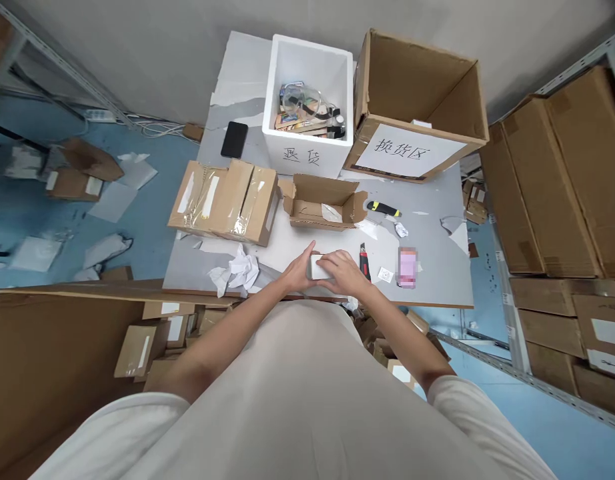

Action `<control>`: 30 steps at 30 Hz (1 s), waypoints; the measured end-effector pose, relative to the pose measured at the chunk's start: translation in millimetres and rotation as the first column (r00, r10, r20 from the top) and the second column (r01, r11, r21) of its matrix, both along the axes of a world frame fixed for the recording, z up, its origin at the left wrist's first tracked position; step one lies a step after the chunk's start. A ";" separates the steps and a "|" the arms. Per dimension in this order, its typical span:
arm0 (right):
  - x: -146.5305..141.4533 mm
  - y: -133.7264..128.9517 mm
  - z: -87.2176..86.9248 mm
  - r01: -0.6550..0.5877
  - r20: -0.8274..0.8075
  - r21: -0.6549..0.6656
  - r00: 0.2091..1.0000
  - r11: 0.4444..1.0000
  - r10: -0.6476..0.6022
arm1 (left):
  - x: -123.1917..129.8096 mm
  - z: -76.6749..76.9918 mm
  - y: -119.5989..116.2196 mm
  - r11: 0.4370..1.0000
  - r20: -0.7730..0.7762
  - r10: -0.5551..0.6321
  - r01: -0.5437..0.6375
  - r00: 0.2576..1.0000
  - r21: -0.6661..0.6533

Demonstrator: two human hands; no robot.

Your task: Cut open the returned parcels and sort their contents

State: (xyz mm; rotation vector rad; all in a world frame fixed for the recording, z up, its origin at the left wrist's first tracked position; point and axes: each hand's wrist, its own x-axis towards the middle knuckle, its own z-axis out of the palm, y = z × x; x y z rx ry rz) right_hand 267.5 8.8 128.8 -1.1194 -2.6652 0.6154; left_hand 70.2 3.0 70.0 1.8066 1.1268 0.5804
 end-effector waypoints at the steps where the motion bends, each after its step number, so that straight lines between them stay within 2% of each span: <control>1: -1.3 -1.2 1.9 0.001 0.029 -0.007 1.000 1.000 -0.001 | 1.8 -1.1 2.5 1.000 0.009 -0.001 0.001 1.000 -0.024; 11: -26.0 -7.2 18.1 0.114 0.243 -0.096 0.966 0.989 -0.088 | -3.1 -1.0 10.9 0.996 0.001 0.058 -0.058 0.998 -0.062; 19: -39.6 7.1 37.3 0.209 0.443 -0.186 0.890 0.960 -0.108 | -2.4 4.7 11.0 0.999 -0.016 -0.006 0.005 1.000 -0.050; 24: -39.5 6.5 36.3 0.202 0.403 -0.160 0.907 0.966 -0.123 | -2.9 -0.2 3.3 0.998 -0.064 0.002 -0.005 0.998 -0.059; 27: -37.0 6.3 33.5 0.207 0.379 -0.137 0.914 0.969 -0.142 | -2.8 -1.0 0.5 0.998 -0.047 0.004 -0.007 0.999 -0.061; 30: -32.5 0.1 29.4 0.157 0.339 -0.093 0.933 0.983 -0.117 | -3.0 -0.9 0.5 0.998 -0.018 0.037 -0.038 0.999 -0.053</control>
